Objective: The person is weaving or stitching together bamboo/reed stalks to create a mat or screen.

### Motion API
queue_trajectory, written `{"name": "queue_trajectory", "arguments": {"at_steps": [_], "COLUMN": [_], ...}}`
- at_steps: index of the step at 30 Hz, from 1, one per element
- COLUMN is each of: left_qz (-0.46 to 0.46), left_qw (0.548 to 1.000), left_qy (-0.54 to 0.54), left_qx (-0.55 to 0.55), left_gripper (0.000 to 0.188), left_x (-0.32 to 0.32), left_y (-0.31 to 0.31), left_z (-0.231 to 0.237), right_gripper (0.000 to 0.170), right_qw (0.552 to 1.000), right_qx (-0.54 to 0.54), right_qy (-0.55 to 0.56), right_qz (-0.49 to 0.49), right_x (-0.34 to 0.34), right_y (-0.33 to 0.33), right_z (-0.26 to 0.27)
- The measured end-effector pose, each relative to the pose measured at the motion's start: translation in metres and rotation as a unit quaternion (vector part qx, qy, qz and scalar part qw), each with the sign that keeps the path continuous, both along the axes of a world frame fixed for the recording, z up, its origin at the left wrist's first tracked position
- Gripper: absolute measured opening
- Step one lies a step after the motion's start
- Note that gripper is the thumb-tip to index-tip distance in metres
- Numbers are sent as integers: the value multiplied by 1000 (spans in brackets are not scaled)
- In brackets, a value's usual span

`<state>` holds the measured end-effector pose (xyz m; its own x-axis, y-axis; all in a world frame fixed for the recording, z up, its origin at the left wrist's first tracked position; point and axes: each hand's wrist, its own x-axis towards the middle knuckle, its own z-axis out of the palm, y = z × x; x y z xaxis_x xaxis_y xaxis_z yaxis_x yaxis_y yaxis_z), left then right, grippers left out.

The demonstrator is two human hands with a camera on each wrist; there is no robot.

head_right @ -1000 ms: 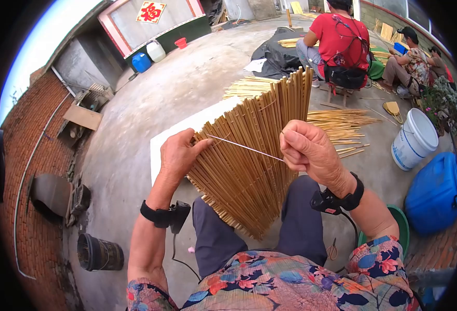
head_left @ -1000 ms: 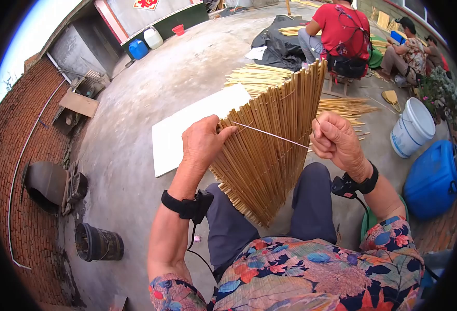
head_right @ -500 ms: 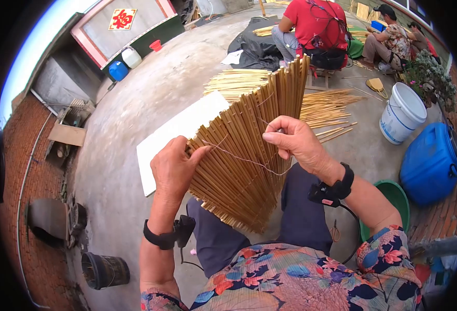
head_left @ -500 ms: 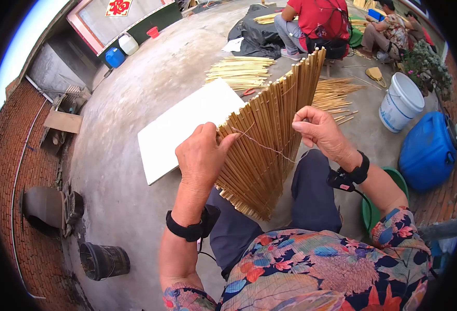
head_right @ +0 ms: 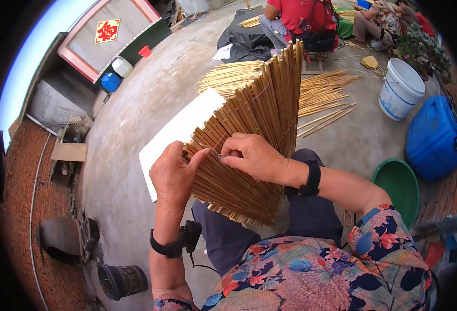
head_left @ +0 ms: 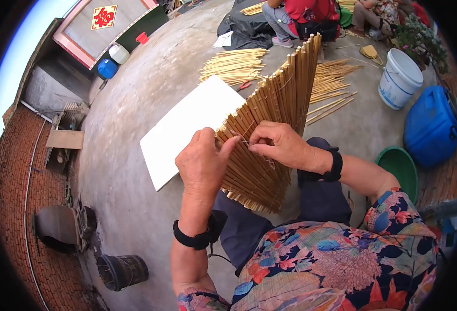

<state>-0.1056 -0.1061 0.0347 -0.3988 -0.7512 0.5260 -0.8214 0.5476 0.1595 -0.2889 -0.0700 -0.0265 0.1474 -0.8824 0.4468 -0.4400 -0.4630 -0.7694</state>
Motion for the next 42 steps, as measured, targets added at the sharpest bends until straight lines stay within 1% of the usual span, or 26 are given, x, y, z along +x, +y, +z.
{"name": "queue_trajectory", "arguments": {"at_steps": [1,2,3,4,6,7,10,11,13,17,19,20,22,23,25,26,27,28,30,31,33,34,35,37,39,42], "left_qz": [0,-1,-2,-4,8,6,9,9,9,4,-8,-12,-19,-10,-5,17,37,29,54,45,18,4,0,-10,-24,-49], "left_qw": [1000,1000,1000,1000,1000,1000,1000,1000,1000,1000,1000,999,999,997,996,991,985,986,983,984,992,994,994,991,993,989], "left_qy": [0,0,-1,-3,-18,-20,-14,-10,-7,-6,15,27,37,41,43,51,57,53,55,51,43,43,41,74,70,79], "left_qx": [-3,-4,-5,-5,1,-1,6,7,8,16,21,28,34,58,82,121,160,158,167,166,116,104,104,111,96,116], "left_gripper": [51,51,51,51,50,50,49,49,49,39,38,37,38,37,35,34,32,32,32,32,35,39,39,38,36,31], "left_x": [0,0,0,0,-1,-2,-3,-3,-3,-5,-4,-2,-1,0,0,-2,-4,-4,-4,-2,5,7,7,7,12,16], "left_y": [0,1,1,1,0,0,2,3,4,5,3,0,-4,-5,-3,-1,0,0,0,-2,-8,-10,-10,-10,-14,-16], "left_z": [0,0,0,0,1,1,2,2,2,5,5,3,2,2,6,11,14,14,15,12,4,3,2,5,1,1], "right_gripper": [22,21,20,20,18,18,24,24,25,19,15,15,14,14,15,14,14,13,12,12,11,14,14,17,19,21], "right_qw": [1000,980,921,921,909,909,959,959,982,959,858,858,780,780,876,967,968,977,946,945,928,933,933,952,937,947], "right_qx": [-3,123,244,244,187,184,99,98,117,129,275,274,356,353,289,19,15,-108,-319,-321,-329,-299,-301,-191,-216,-247], "right_qy": [0,-146,-285,-288,-366,-368,-265,-265,-148,-243,-400,-400,-451,-453,-316,-188,-190,-139,-46,-46,-87,-99,-99,-152,-201,-158], "right_qz": [0,51,100,98,68,68,6,7,16,72,170,170,249,249,224,171,165,121,40,30,151,174,169,182,187,130], "right_x": [-2,-3,-3,-3,-1,3,15,14,9,4,-4,-4,-1,1,11,18,18,18,16,18,27,33,35,38,50,61], "right_y": [4,9,13,12,7,6,3,2,0,-3,8,10,13,15,22,16,15,13,10,7,1,-3,-5,-8,-11,-2], "right_z": [1,3,3,3,6,8,14,14,14,0,13,16,23,28,38,25,28,31,39,41,38,36,35,36,37,36]}}
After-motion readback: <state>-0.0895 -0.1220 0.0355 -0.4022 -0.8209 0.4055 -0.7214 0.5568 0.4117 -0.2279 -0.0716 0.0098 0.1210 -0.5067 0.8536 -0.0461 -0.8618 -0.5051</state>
